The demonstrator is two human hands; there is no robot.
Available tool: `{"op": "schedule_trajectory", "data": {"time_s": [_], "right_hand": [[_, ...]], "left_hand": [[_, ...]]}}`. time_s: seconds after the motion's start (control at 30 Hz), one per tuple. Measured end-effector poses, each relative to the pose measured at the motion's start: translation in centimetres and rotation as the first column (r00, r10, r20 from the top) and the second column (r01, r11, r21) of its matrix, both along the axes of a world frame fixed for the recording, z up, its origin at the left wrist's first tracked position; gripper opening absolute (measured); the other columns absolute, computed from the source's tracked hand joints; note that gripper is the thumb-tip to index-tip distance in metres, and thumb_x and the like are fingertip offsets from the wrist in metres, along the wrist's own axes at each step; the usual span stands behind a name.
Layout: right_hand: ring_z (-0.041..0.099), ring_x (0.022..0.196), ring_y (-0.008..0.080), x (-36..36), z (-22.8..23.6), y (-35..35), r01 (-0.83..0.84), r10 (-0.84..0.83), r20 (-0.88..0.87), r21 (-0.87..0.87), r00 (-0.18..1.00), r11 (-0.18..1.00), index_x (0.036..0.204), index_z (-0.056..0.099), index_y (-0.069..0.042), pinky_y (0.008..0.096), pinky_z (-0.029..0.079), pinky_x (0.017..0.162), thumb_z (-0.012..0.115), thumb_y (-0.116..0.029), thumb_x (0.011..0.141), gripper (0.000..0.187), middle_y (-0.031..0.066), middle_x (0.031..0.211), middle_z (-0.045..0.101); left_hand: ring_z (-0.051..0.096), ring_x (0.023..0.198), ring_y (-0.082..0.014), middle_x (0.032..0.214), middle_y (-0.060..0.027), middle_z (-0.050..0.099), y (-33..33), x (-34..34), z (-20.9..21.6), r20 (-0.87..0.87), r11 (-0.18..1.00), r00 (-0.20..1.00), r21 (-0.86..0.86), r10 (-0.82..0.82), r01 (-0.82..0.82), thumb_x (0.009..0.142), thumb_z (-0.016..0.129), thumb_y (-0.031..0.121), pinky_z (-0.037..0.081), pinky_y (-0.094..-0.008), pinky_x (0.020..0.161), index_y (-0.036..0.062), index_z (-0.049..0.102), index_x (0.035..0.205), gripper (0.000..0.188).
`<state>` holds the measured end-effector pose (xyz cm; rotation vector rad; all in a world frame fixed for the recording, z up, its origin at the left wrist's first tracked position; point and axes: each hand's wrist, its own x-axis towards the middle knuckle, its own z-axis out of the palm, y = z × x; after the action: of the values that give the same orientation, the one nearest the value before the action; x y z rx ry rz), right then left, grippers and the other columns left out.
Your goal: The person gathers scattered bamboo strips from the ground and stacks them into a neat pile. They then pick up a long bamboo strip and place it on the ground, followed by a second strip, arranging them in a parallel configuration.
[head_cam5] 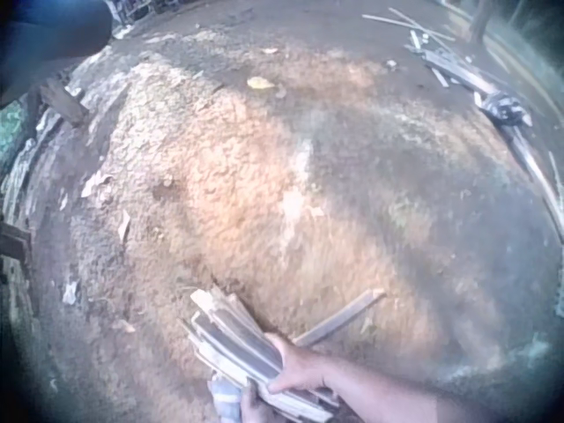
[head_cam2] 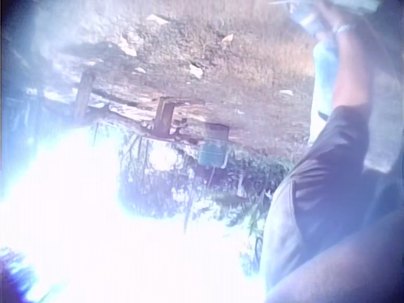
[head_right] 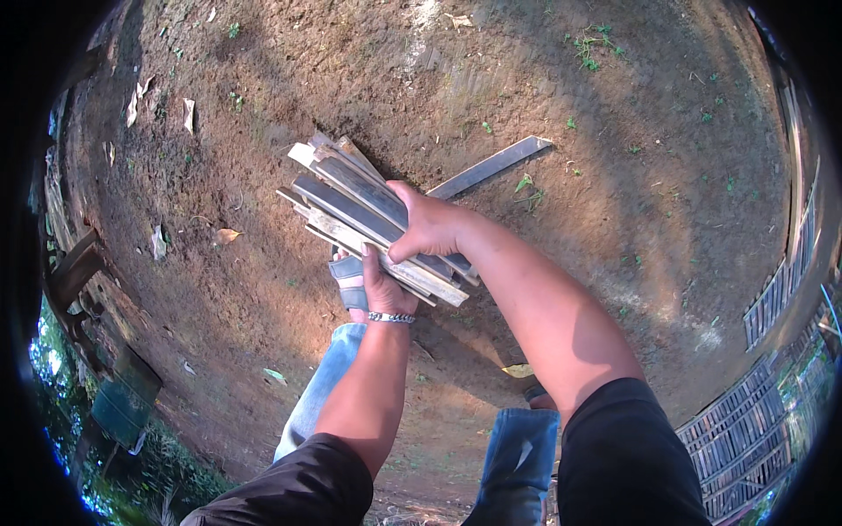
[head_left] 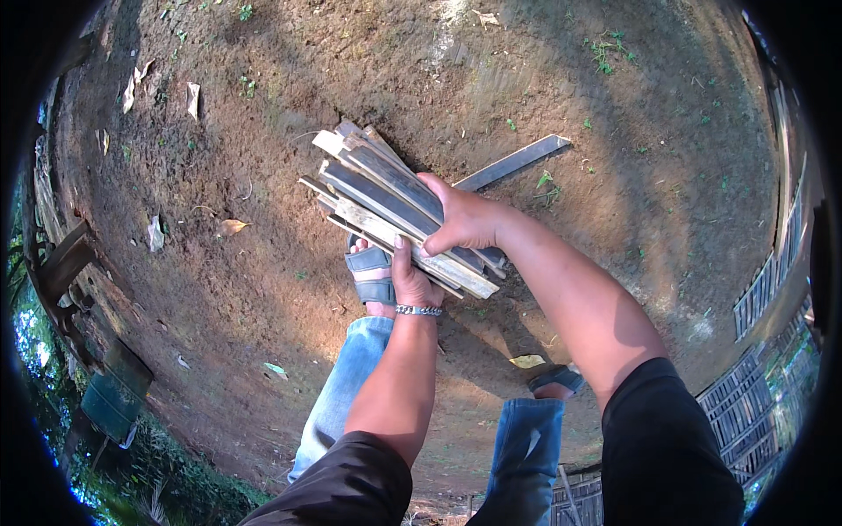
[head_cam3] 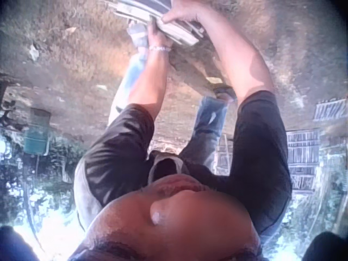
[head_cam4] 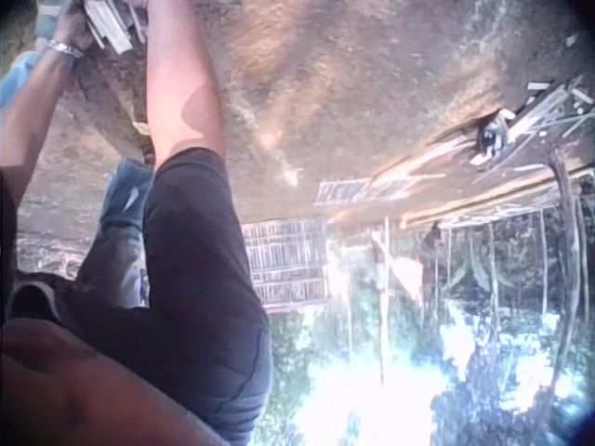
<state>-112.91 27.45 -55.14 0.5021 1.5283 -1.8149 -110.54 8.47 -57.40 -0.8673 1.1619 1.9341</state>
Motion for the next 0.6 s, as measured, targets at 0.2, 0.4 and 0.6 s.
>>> {"op": "schedule_trajectory", "data": {"time_s": [0.2,0.4,0.6], "right_hand": [[0.055,0.124,0.0317,4.2,-0.4,-2.5,0.427,-0.427,-0.013,-0.013,0.904,0.904,0.154,0.012,0.0,0.0372,0.041,0.107,0.086,-0.022,0.06,0.121,0.0236,0.136,0.053],[0.054,0.124,0.0288,4.4,-1.3,-2.2,0.571,-0.567,0.069,-0.093,0.821,0.816,0.153,0.012,-0.001,0.0361,0.041,0.107,0.084,-0.022,0.062,0.119,0.0219,0.135,0.053],[0.057,0.116,0.0259,2.6,-0.7,1.1,0.294,-0.294,0.059,0.016,0.954,0.956,0.153,0.015,-0.003,0.0357,0.044,0.103,0.081,-0.016,0.062,0.113,0.0193,0.129,0.058]], "left_hand": [[0.058,0.118,-0.0273,0.13,-0.0141,0.058,-0.1,-3.4,1.2,-0.159,0.964,0.951,-0.054,-0.266,0.26,0.087,0.07,0.031,0.045,-0.0408,0.103,0.0007,0.039,0.141,0.07],[0.064,0.111,-0.0286,0.126,-0.0168,0.062,0.9,-4.4,0.2,0.005,0.911,0.921,-0.142,-0.389,0.386,0.094,0.06,0.027,0.051,-0.0427,0.098,0.0001,0.045,0.138,0.053],[0.061,0.115,-0.0332,0.127,-0.0175,0.061,1.2,-3.2,-1.4,-0.007,0.962,0.962,-0.019,-0.273,0.273,0.092,0.062,0.038,0.047,-0.0476,0.104,0.0001,0.046,0.137,0.061]]}}
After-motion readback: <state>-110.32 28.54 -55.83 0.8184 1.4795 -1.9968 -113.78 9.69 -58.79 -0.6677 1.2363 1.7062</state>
